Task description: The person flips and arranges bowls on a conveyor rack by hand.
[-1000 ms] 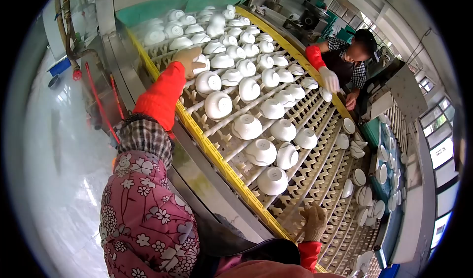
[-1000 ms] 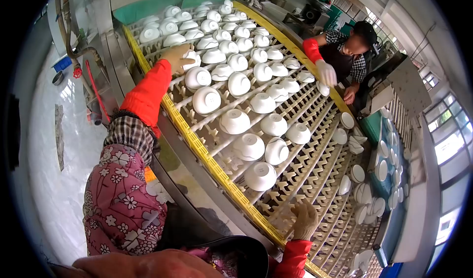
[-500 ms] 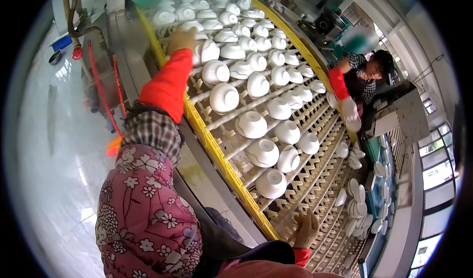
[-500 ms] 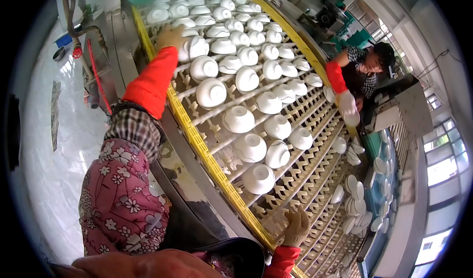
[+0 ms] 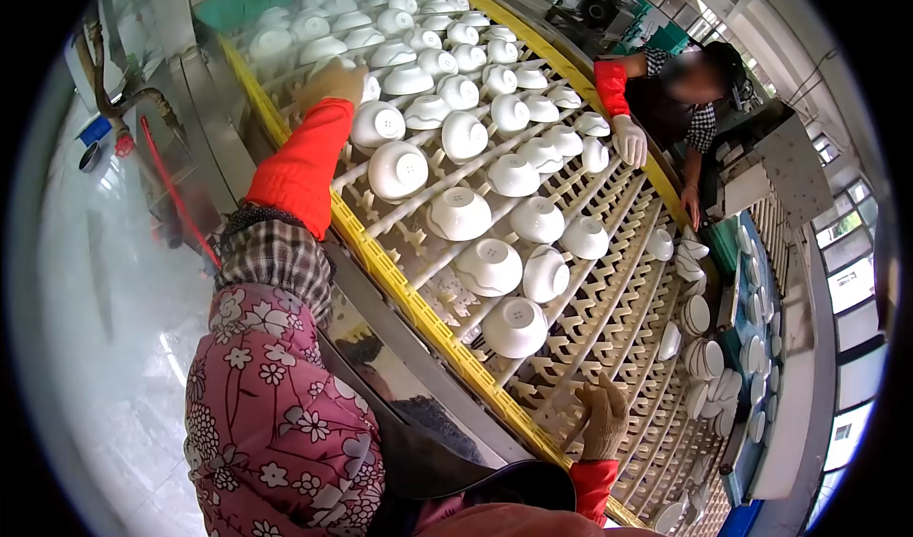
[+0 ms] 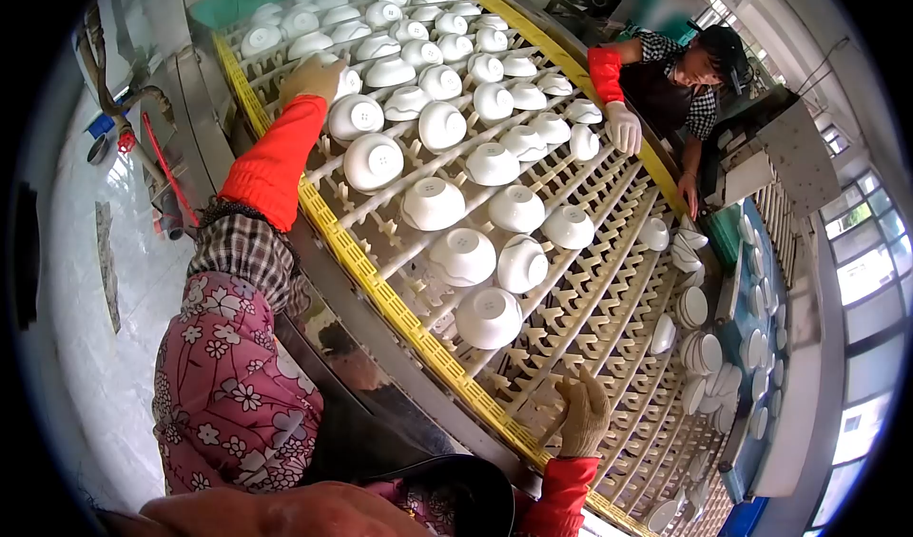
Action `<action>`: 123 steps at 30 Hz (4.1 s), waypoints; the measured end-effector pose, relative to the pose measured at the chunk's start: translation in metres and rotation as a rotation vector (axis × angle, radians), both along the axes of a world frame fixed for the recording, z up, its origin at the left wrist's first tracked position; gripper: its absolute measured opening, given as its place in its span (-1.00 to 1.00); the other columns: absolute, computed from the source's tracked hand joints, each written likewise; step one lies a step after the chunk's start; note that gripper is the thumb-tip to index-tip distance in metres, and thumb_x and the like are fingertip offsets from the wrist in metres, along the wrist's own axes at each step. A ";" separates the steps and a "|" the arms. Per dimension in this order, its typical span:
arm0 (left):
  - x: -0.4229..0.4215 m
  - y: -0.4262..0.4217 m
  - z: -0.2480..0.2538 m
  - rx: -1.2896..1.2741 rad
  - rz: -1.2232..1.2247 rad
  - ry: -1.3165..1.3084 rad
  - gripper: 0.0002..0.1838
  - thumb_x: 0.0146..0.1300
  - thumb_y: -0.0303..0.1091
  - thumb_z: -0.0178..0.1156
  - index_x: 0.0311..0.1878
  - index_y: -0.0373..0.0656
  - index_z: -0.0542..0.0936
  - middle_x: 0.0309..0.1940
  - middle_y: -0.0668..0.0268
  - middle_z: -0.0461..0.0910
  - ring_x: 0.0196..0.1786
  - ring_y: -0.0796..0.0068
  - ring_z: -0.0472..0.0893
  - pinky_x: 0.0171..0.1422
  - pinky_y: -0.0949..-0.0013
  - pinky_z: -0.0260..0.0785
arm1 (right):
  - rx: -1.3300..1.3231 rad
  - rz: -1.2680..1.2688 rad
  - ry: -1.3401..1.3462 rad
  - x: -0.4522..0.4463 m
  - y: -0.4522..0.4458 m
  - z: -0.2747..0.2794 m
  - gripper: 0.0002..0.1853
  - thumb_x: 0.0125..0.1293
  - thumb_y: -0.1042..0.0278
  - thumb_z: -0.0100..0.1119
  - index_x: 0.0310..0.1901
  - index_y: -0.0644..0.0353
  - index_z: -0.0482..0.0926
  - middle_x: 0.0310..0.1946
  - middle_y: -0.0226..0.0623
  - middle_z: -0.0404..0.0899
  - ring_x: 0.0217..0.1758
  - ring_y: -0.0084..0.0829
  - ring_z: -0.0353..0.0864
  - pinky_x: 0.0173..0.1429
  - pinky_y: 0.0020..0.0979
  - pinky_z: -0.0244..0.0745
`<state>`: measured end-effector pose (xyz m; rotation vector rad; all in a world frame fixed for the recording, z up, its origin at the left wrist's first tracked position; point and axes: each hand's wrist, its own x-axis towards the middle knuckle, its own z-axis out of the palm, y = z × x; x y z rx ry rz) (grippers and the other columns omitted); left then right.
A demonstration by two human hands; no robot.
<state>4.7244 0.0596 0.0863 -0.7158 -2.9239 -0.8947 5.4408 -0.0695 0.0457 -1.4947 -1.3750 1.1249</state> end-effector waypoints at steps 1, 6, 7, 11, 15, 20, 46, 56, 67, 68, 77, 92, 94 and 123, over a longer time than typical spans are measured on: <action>0.008 0.002 0.003 0.006 -0.019 0.004 -0.24 0.48 0.39 0.27 0.46 0.00 0.72 0.41 0.01 0.77 0.48 -0.13 0.72 0.60 -0.09 0.54 | 0.079 0.065 -0.075 0.003 0.001 -0.004 -0.61 0.65 0.42 0.35 0.35 0.52 0.70 -0.03 -0.05 0.88 0.00 -0.28 0.96 0.14 -0.38 0.87; -0.031 0.026 -0.024 0.219 -0.145 -0.168 -0.31 0.50 0.29 0.30 0.32 -0.16 0.78 0.36 -0.08 0.78 0.43 -0.14 0.74 0.51 -0.06 0.54 | -0.037 -0.060 0.059 -0.008 0.000 0.001 -0.58 0.60 0.44 0.45 0.35 0.53 0.71 -0.05 -0.12 0.87 -0.06 -0.37 0.94 0.11 -0.40 0.88; -0.048 0.032 -0.034 0.250 -0.170 -0.259 -0.32 0.52 0.25 0.28 0.31 -0.20 0.78 0.37 -0.09 0.77 0.45 -0.17 0.72 0.51 -0.04 0.52 | -0.056 -0.073 0.069 -0.009 0.002 0.000 -0.57 0.59 0.44 0.45 0.36 0.53 0.70 -0.04 -0.12 0.87 -0.06 -0.37 0.94 0.11 -0.40 0.88; -0.070 0.027 -0.064 0.000 -0.469 0.140 -0.38 0.40 -0.41 0.43 0.54 0.07 0.68 0.55 -0.05 0.65 0.55 -0.15 0.64 0.64 0.05 0.51 | -0.093 -0.110 0.060 -0.015 0.003 0.002 -0.57 0.60 0.44 0.42 0.37 0.52 0.70 -0.05 -0.12 0.87 -0.06 -0.37 0.93 0.12 -0.39 0.88; -0.033 0.003 -0.033 -0.226 -0.415 0.340 -0.21 0.40 -0.56 0.39 0.69 0.10 0.54 0.61 0.00 0.59 0.65 -0.03 0.57 0.69 0.12 0.48 | 0.049 0.066 -0.092 -0.002 -0.001 -0.002 -0.56 0.60 0.40 0.35 0.34 0.58 0.70 0.04 0.00 0.88 0.08 -0.21 0.95 0.20 -0.33 0.84; -0.057 -0.002 -0.029 0.040 -0.363 0.318 -0.24 0.53 -0.58 0.29 0.77 -0.11 0.41 0.47 0.04 0.71 0.39 0.11 0.77 0.30 0.23 0.67 | -0.017 0.083 -0.047 0.001 -0.002 0.006 -0.55 0.65 0.33 0.38 0.38 0.49 0.70 -0.01 -0.04 0.90 0.11 -0.30 0.94 0.25 -0.38 0.82; 0.434 0.026 -0.062 -0.115 -1.100 0.381 -0.77 0.55 -0.19 0.30 0.05 -0.13 0.74 -0.03 -0.07 0.84 0.11 -0.28 0.80 0.24 -0.31 0.60 | 0.022 0.476 -0.122 0.049 0.002 0.018 -0.65 0.62 0.07 0.24 0.02 0.24 0.74 -0.30 -0.12 0.77 -0.30 -0.22 0.72 -0.11 -0.12 0.63; 0.561 -0.075 -0.016 0.232 -1.644 0.425 -0.42 0.37 -0.16 0.57 0.39 -0.19 0.70 0.35 0.05 0.77 0.32 -0.14 0.77 0.41 -0.05 0.61 | 0.429 -0.348 -0.543 0.210 -0.006 0.059 -0.62 0.46 0.08 0.54 0.18 0.05 0.77 -0.08 -0.05 0.85 0.02 0.09 0.84 0.20 -0.01 0.71; 0.692 -0.132 0.002 0.061 -1.912 0.473 -0.12 0.32 0.23 0.56 0.46 -0.25 0.59 0.28 0.10 0.68 0.20 0.01 0.66 0.40 0.00 0.53 | -0.252 -0.695 -1.029 0.493 -0.120 0.020 -0.46 0.40 -0.07 0.35 0.12 0.27 0.85 0.08 0.27 0.84 0.25 0.22 0.82 0.34 0.06 0.69; 0.701 -0.132 0.002 0.205 -1.994 0.432 -0.07 0.30 0.30 0.52 0.45 -0.31 0.56 0.27 0.04 0.66 0.16 0.00 0.64 0.39 -0.03 0.52 | -0.202 -0.677 -0.972 0.496 -0.114 0.017 -0.48 0.42 -0.05 0.32 0.11 0.26 0.85 0.04 0.26 0.84 0.21 0.22 0.84 0.32 0.07 0.70; 0.728 -0.148 0.017 0.519 -2.137 0.508 0.07 -0.20 0.08 0.80 0.37 -0.32 0.60 0.31 -0.05 0.63 0.31 -0.10 0.65 0.51 -0.05 0.51 | 0.439 0.195 -0.417 0.383 -0.001 0.014 -0.55 0.41 0.09 0.51 0.20 0.20 0.84 0.08 0.02 0.87 0.13 -0.09 0.87 0.24 -0.19 0.73; 0.768 -0.150 0.015 0.264 -2.146 0.529 0.00 -0.21 0.04 0.78 0.35 -0.21 0.67 0.37 0.10 0.67 0.42 0.13 0.65 0.66 -0.04 0.40 | 0.481 0.207 -0.869 0.552 0.168 -0.024 -0.59 0.73 -0.02 0.13 0.30 -0.07 0.85 0.10 0.24 0.82 0.13 0.20 0.81 0.27 0.02 0.65; 0.784 -0.147 -0.005 0.313 -2.244 0.638 -0.26 -0.10 -0.06 0.72 0.19 -0.14 0.74 0.29 0.16 0.71 0.36 0.20 0.67 0.62 0.01 0.42 | 0.294 0.193 -0.927 0.521 0.162 0.007 -0.54 0.71 -0.10 0.16 0.31 -0.02 0.84 0.11 0.21 0.83 0.13 0.16 0.82 0.26 0.01 0.65; 0.502 -0.154 0.009 -0.296 -0.522 0.439 -0.23 0.52 0.37 0.30 0.16 -0.32 0.78 -0.04 -0.10 0.88 0.07 -0.17 0.85 0.24 -0.11 0.65 | 0.049 0.383 -0.405 0.404 0.011 0.005 0.01 0.19 -0.04 0.65 0.61 0.34 0.56 0.57 0.24 0.59 0.65 0.01 0.59 0.73 -0.14 0.44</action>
